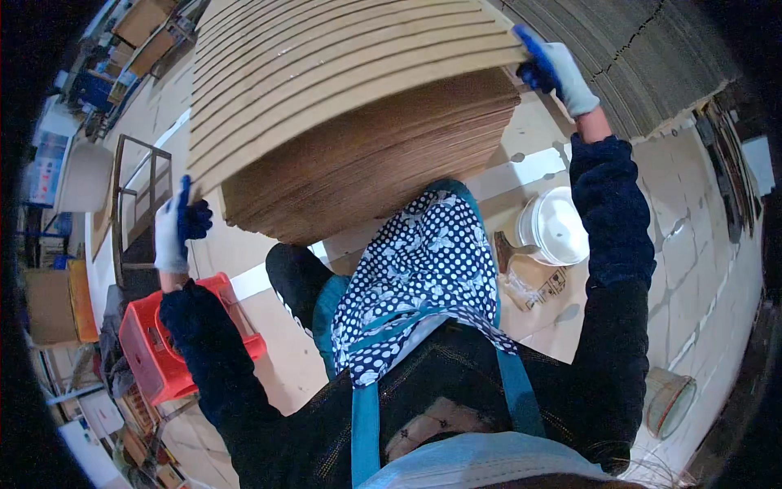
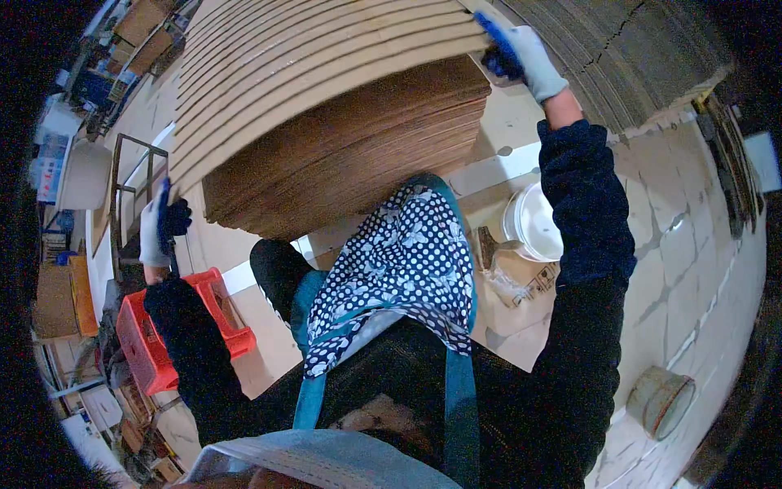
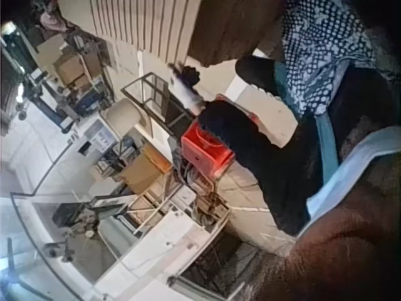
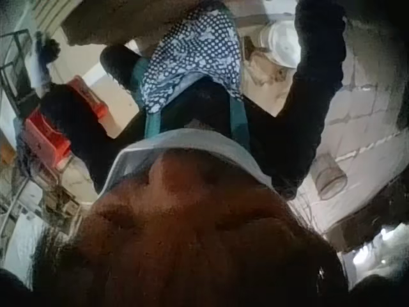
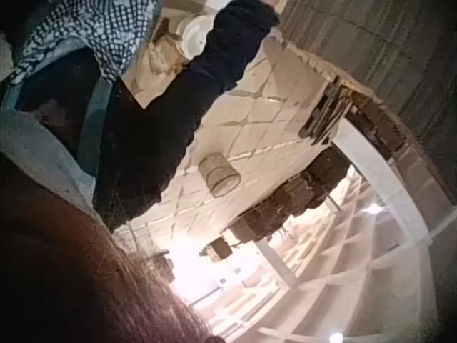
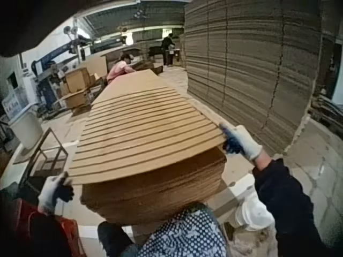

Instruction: Applying glue to the edges of curved corrugated cardboard sheets using a handheld brush.

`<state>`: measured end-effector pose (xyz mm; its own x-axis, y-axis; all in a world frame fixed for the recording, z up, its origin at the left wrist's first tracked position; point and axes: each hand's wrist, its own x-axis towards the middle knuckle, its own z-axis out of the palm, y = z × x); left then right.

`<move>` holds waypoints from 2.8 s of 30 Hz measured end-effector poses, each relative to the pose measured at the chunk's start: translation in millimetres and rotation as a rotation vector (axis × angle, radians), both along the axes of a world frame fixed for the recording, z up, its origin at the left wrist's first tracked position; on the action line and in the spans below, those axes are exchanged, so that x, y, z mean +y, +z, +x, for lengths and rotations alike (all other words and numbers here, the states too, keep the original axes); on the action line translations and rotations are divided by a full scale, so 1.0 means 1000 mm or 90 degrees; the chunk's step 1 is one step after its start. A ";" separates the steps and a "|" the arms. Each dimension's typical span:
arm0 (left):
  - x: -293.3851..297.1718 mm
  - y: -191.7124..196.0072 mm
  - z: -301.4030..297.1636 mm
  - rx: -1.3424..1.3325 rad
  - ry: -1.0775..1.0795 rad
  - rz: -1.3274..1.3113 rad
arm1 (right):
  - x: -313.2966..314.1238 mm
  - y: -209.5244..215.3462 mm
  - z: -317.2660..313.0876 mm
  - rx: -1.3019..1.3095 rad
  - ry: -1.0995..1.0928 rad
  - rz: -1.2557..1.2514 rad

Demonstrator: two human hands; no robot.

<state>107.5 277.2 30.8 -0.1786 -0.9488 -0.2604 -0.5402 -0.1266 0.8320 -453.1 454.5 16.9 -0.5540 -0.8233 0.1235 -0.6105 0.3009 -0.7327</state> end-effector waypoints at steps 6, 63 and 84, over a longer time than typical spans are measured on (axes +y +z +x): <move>0.011 -0.058 0.004 -0.306 -0.238 -0.622 | -0.025 -0.074 -0.005 0.211 0.017 -0.398; 0.006 -0.090 0.009 -0.056 -0.149 -0.460 | -0.031 -0.106 -0.012 0.332 -0.105 -0.253; -0.041 -0.046 0.003 0.046 0.086 -0.226 | -0.038 -0.053 -0.029 0.453 -0.264 0.113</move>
<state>110.0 236.4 -15.5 -0.0510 -0.9940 0.0967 -0.4765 0.1093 0.8724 -481.7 416.6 -36.5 -0.6552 -0.6104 0.4451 -0.7232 0.6771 -0.1360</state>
